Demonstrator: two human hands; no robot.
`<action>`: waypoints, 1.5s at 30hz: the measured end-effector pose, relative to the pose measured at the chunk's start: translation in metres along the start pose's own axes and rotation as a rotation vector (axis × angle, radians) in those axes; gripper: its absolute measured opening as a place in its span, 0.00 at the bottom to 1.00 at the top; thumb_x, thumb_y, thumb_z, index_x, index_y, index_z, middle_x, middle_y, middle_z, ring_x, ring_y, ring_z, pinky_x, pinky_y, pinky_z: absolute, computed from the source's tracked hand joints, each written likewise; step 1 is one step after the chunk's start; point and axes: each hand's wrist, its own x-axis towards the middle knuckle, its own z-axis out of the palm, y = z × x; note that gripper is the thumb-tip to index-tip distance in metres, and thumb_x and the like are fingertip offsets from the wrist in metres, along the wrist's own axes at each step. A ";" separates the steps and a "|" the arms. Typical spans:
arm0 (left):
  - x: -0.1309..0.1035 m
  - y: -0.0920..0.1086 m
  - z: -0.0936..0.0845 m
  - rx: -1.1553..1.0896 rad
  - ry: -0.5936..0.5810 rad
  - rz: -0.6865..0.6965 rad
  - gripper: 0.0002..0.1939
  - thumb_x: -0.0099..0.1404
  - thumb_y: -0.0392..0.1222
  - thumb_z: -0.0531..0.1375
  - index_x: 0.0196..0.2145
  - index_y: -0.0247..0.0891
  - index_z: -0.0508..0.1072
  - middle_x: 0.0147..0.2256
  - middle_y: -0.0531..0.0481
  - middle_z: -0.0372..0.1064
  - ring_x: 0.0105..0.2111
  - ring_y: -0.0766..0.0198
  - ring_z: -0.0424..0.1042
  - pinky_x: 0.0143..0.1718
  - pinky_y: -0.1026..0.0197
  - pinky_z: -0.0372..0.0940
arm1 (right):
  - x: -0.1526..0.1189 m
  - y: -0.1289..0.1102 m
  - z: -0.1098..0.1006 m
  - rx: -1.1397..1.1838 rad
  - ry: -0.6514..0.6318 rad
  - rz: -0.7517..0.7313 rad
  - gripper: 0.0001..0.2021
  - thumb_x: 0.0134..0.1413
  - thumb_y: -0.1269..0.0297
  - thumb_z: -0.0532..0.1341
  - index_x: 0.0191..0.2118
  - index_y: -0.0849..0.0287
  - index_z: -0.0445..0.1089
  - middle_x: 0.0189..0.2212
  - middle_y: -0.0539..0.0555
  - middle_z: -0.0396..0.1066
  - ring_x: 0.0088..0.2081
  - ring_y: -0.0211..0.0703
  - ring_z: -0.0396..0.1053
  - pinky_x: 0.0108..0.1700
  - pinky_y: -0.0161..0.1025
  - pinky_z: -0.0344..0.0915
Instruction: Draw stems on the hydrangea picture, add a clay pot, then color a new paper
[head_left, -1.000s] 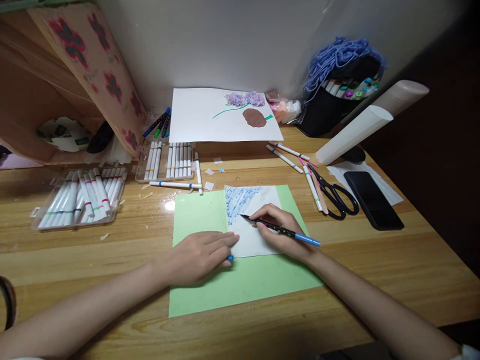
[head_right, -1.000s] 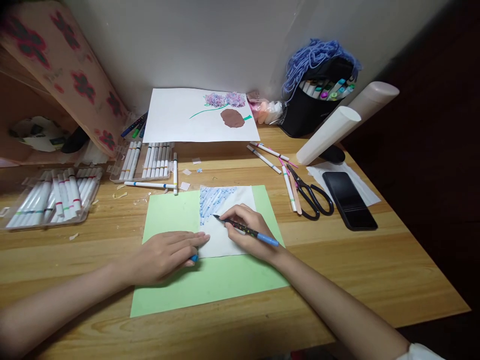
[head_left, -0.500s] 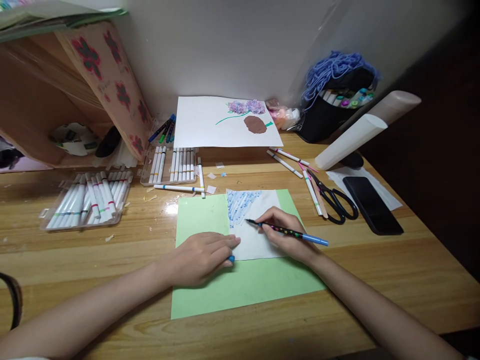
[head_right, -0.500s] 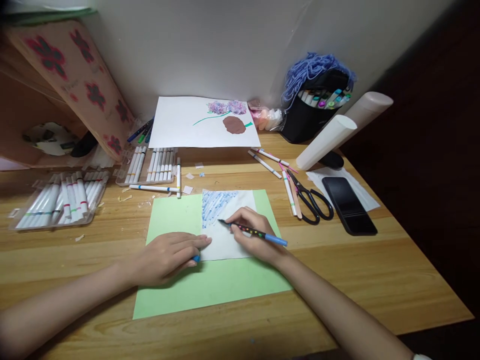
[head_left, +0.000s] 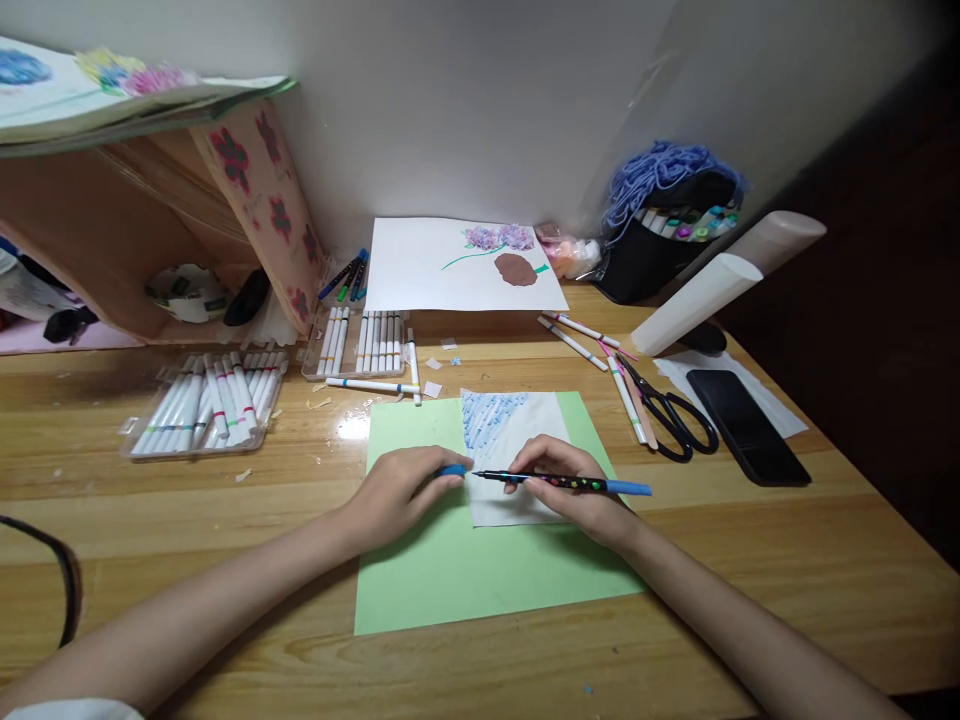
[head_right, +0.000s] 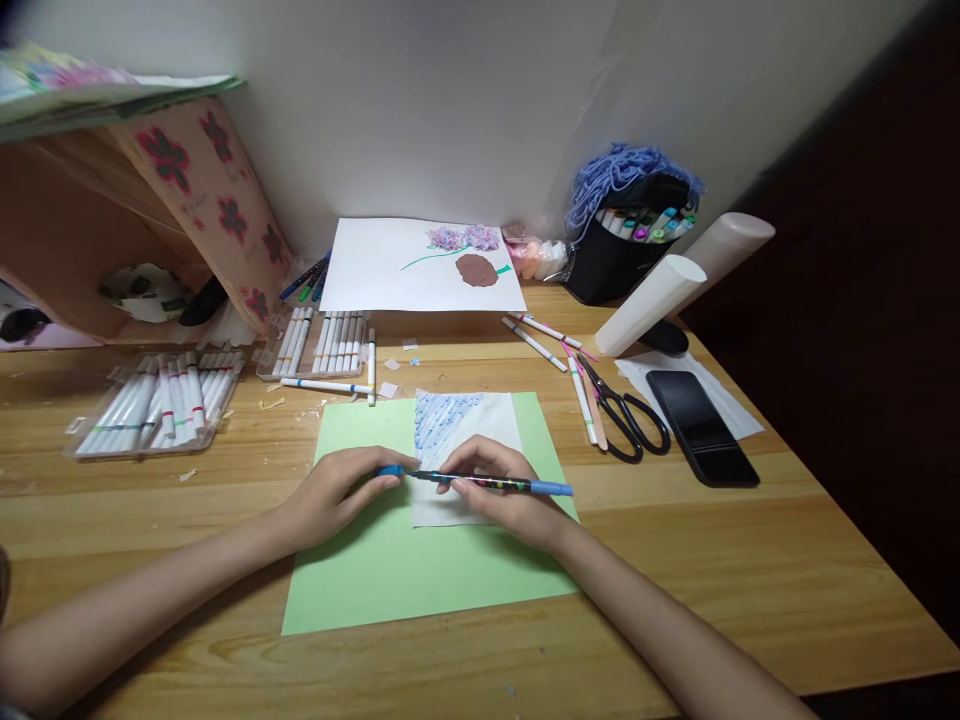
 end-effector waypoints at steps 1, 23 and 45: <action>0.001 0.000 0.000 -0.016 0.012 -0.020 0.12 0.70 0.44 0.50 0.45 0.40 0.69 0.43 0.50 0.73 0.42 0.63 0.72 0.43 0.62 0.64 | 0.000 -0.001 0.002 -0.007 -0.006 -0.003 0.05 0.57 0.65 0.59 0.39 0.58 0.67 0.34 0.54 0.72 0.38 0.41 0.71 0.40 0.38 0.67; -0.009 0.003 0.009 0.227 0.055 0.122 0.22 0.71 0.53 0.41 0.34 0.38 0.68 0.30 0.47 0.70 0.31 0.61 0.67 0.35 0.59 0.59 | 0.018 -0.022 0.019 -0.502 -0.197 -0.150 0.03 0.56 0.67 0.57 0.34 0.59 0.67 0.31 0.54 0.70 0.33 0.41 0.68 0.35 0.36 0.62; 0.103 -0.090 -0.157 0.778 0.385 -0.800 0.17 0.66 0.44 0.57 0.50 0.32 0.66 0.48 0.42 0.64 0.44 0.57 0.69 0.44 0.51 0.67 | 0.146 0.008 -0.007 -1.329 -0.054 -0.463 0.18 0.54 0.83 0.50 0.45 0.59 0.67 0.39 0.59 0.68 0.40 0.49 0.64 0.36 0.42 0.63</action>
